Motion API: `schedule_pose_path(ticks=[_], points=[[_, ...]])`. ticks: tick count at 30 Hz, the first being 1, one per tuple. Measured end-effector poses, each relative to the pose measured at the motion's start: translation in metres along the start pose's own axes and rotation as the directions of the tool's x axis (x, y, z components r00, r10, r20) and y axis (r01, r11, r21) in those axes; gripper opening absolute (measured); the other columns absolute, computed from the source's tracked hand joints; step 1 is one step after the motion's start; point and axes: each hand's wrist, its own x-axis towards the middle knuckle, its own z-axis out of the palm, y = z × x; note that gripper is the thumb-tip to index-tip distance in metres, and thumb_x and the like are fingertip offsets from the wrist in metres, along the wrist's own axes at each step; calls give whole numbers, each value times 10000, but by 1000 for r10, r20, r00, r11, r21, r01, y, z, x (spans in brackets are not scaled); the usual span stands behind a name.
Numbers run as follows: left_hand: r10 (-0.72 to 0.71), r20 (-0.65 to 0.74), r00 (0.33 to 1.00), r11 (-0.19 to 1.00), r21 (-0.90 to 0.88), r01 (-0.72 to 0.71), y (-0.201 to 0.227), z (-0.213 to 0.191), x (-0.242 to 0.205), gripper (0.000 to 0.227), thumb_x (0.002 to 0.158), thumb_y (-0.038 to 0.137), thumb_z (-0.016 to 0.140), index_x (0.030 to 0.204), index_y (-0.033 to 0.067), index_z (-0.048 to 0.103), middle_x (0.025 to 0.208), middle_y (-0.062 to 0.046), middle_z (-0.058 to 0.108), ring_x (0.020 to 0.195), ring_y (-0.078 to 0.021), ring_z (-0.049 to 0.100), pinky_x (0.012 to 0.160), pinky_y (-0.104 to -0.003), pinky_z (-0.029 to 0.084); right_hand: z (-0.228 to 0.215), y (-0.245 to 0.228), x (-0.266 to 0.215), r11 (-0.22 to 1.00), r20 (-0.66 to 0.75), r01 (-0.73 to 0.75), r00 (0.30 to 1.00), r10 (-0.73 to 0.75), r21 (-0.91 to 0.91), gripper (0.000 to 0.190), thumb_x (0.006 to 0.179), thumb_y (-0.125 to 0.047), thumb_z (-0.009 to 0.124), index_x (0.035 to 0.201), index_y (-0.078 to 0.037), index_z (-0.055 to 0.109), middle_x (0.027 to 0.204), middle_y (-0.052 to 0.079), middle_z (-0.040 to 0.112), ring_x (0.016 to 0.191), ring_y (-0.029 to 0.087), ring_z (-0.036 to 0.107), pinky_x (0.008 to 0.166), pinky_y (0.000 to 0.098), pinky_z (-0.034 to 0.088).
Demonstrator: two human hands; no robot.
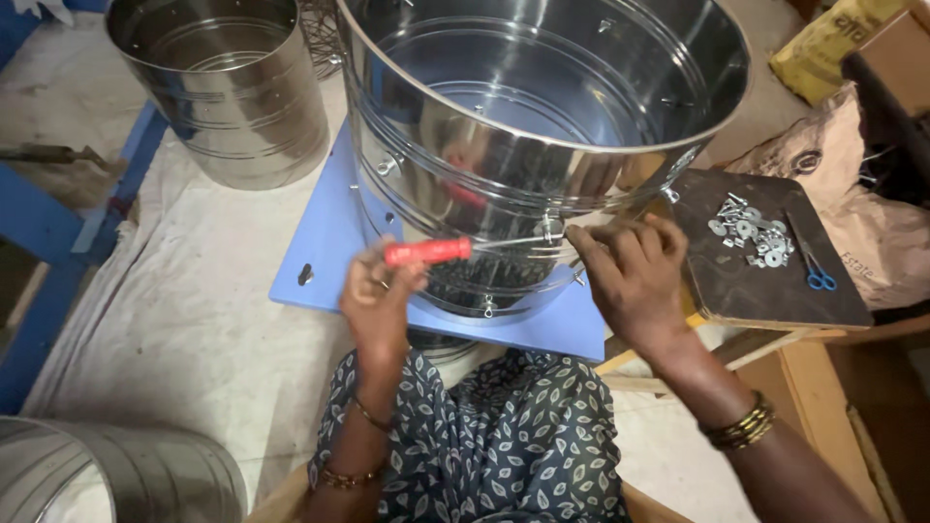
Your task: The person assembles a large cylindrical metal container by inserting bolts and tightening them with a red-handled screwdriver. The person rotates the container to access different sections and continues securing the bolts around the circumference.
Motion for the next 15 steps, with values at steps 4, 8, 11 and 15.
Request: schedule_pose_path(ticks=[4,8,11,15], points=[[247,92,965,966,51,-252,68,39,4,457,969,-65,725,1409,-55,601,1080,-127,669,957,-126,664,861,-273,604,15,-30,-21,918,-16,-275,956,292,284,403,918,-12,715,1312,-91,679,1017,104,603,1004,291,555,944,445,408],[498,441,747,777,157,-610,95,108,-12,420,1061,124,727,1455,65,594,1276,-124,725,1137,-175,748,1030,-304,598,37,-71,-33,724,83,-461,866,493,513,499,877,19,680,1366,-27,590,1088,180,588,1015,349,552,914,423,436],[478,604,638,618,284,-733,90,165,-29,647,983,293,769,1541,151,474,1297,-102,646,1130,-187,675,994,-304,574,48,-82,-40,638,133,-474,852,506,607,497,880,-9,635,1367,-22,535,1239,222,579,1152,388,557,989,431,463],[498,646,578,401,420,-814,69,218,-48,813,927,393,737,1570,175,291,1352,-162,463,1192,-292,531,1016,-521,424,57,-82,-42,572,254,-502,852,458,649,547,968,-104,648,1470,25,473,1312,210,580,1201,344,554,1009,448,447]])
